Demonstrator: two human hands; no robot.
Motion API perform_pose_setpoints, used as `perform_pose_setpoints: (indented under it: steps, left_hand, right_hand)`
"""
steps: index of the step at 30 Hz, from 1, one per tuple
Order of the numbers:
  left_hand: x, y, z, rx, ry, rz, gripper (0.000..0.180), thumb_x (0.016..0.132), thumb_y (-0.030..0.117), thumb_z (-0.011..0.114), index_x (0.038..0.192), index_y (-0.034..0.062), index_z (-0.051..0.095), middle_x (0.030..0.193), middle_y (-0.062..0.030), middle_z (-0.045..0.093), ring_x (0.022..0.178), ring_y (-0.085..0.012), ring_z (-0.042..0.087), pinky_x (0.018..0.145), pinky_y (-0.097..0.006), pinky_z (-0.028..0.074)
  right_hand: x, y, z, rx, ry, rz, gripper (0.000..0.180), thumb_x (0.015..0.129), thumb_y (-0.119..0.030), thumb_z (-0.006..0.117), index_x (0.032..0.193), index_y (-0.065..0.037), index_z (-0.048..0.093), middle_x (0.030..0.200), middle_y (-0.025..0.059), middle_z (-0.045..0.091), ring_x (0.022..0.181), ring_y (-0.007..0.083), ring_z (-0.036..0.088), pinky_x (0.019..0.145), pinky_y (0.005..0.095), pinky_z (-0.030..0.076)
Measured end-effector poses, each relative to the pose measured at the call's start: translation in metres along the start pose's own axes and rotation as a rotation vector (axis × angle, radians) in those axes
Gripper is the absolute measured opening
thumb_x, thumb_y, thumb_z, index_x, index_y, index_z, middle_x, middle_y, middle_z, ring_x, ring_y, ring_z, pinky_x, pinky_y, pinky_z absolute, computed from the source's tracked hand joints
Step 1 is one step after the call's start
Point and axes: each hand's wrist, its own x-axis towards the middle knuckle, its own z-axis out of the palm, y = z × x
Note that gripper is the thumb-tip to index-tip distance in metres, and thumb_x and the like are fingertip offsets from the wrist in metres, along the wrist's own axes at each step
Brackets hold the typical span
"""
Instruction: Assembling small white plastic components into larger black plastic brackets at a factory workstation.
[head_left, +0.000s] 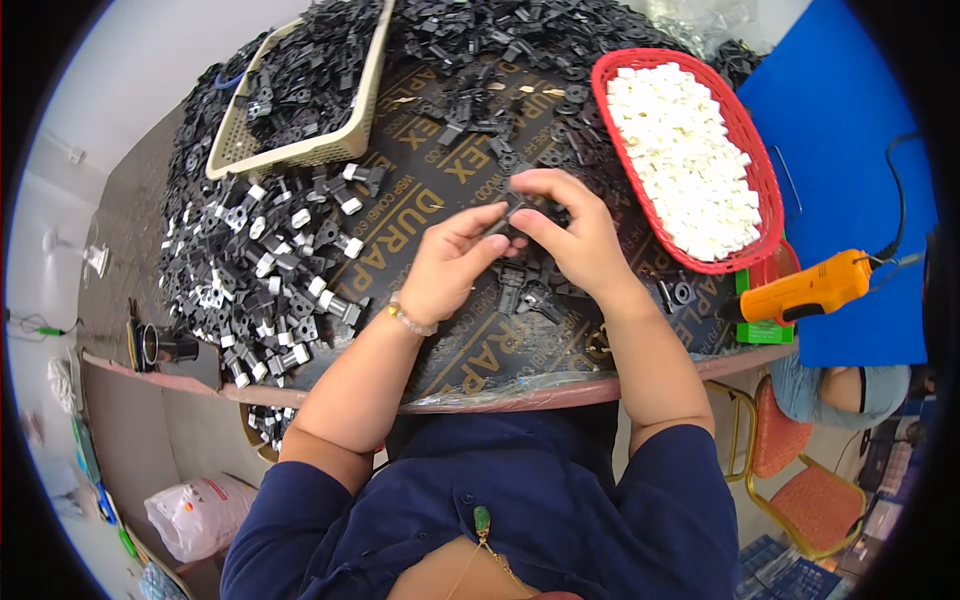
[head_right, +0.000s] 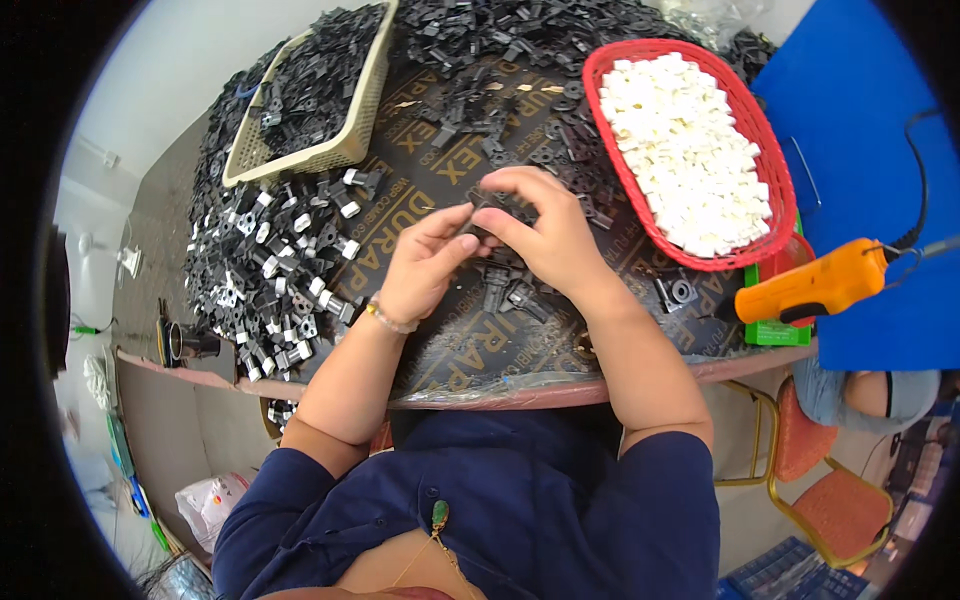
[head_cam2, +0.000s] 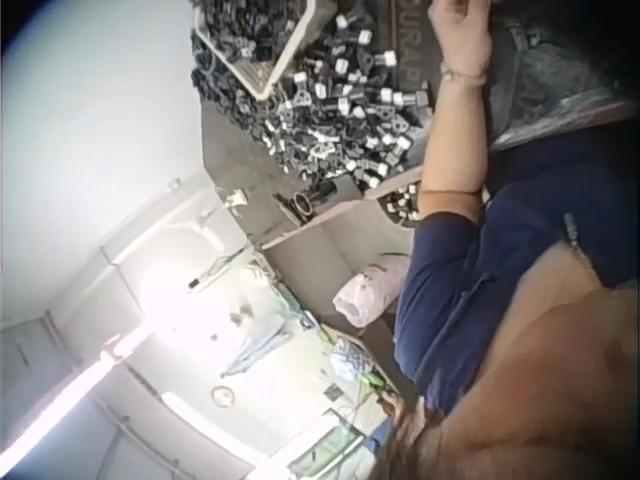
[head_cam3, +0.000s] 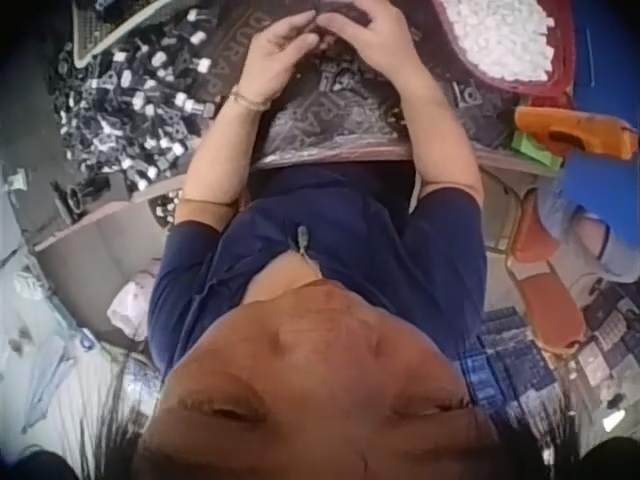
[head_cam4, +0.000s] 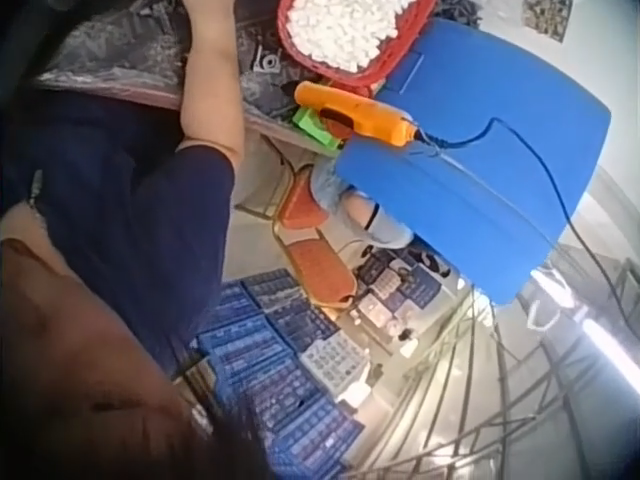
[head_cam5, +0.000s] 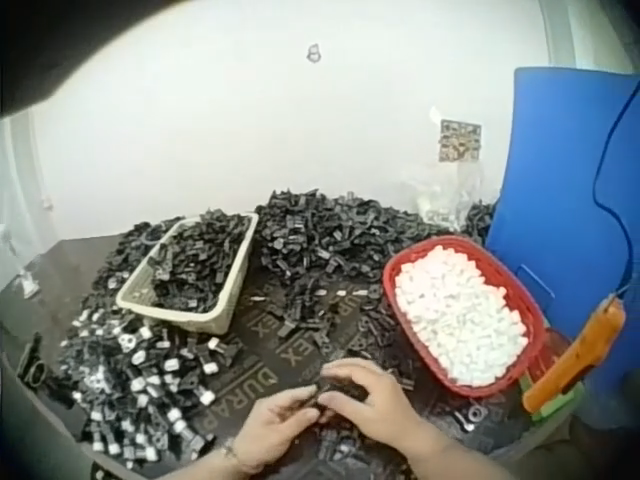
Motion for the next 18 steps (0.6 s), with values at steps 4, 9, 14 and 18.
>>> perform_pose_setpoints:
  steps: [4, 9, 14, 18]
  left_hand:
    - [0.002, -0.001, -0.006, 0.279, 0.118, 0.079, 0.024, 0.096, 0.001, 0.062, 0.119, -0.0042, 0.060, 0.109, -0.0079, 0.068, 0.094, -0.0126, 0.067, 0.085, -0.026, 0.056]
    - [-0.004, 0.009, 0.002, 0.470, 0.121, 0.096, 0.020, 0.096, 0.004, 0.065, 0.114, -0.0038, 0.061, 0.097, -0.0024, 0.068, 0.083, -0.0071, 0.064, 0.076, -0.022, 0.053]
    - [-0.006, 0.011, 0.007, 0.464, 0.146, 0.100, 0.018, 0.095, 0.005, 0.065, 0.111, -0.0027, 0.062, 0.092, -0.0010, 0.068, 0.078, -0.0070, 0.063, 0.072, -0.021, 0.052]
    - [0.002, 0.005, -0.007, 0.246, 0.194, 0.074, 0.018, 0.093, 0.001, 0.067, 0.110, -0.0018, 0.063, 0.099, -0.0022, 0.067, 0.084, -0.0077, 0.063, 0.077, -0.022, 0.052]
  right_hand:
    - [-0.001, -0.005, -0.007, 0.019, -0.099, 0.169, 0.017, 0.085, -0.012, 0.074, 0.092, 0.003, 0.069, 0.097, 0.0079, 0.067, 0.095, 0.0163, 0.062, 0.088, 0.0307, 0.047]
    - [-0.003, -0.011, -0.007, 0.059, -0.078, 0.143, 0.020, 0.085, -0.015, 0.076, 0.091, 0.002, 0.068, 0.090, 0.0055, 0.065, 0.087, 0.0134, 0.060, 0.081, 0.0288, 0.046]
    - [0.002, -0.016, -0.020, -0.001, -0.102, 0.203, 0.022, 0.086, -0.018, 0.076, 0.093, 0.001, 0.069, 0.091, 0.0057, 0.067, 0.085, 0.0130, 0.060, 0.078, 0.0297, 0.048]
    - [0.012, -0.015, -0.074, -0.540, 0.304, 0.151, 0.033, 0.090, -0.027, 0.071, 0.104, 0.002, 0.070, 0.093, 0.0159, 0.070, 0.085, 0.0252, 0.067, 0.079, 0.0358, 0.051]
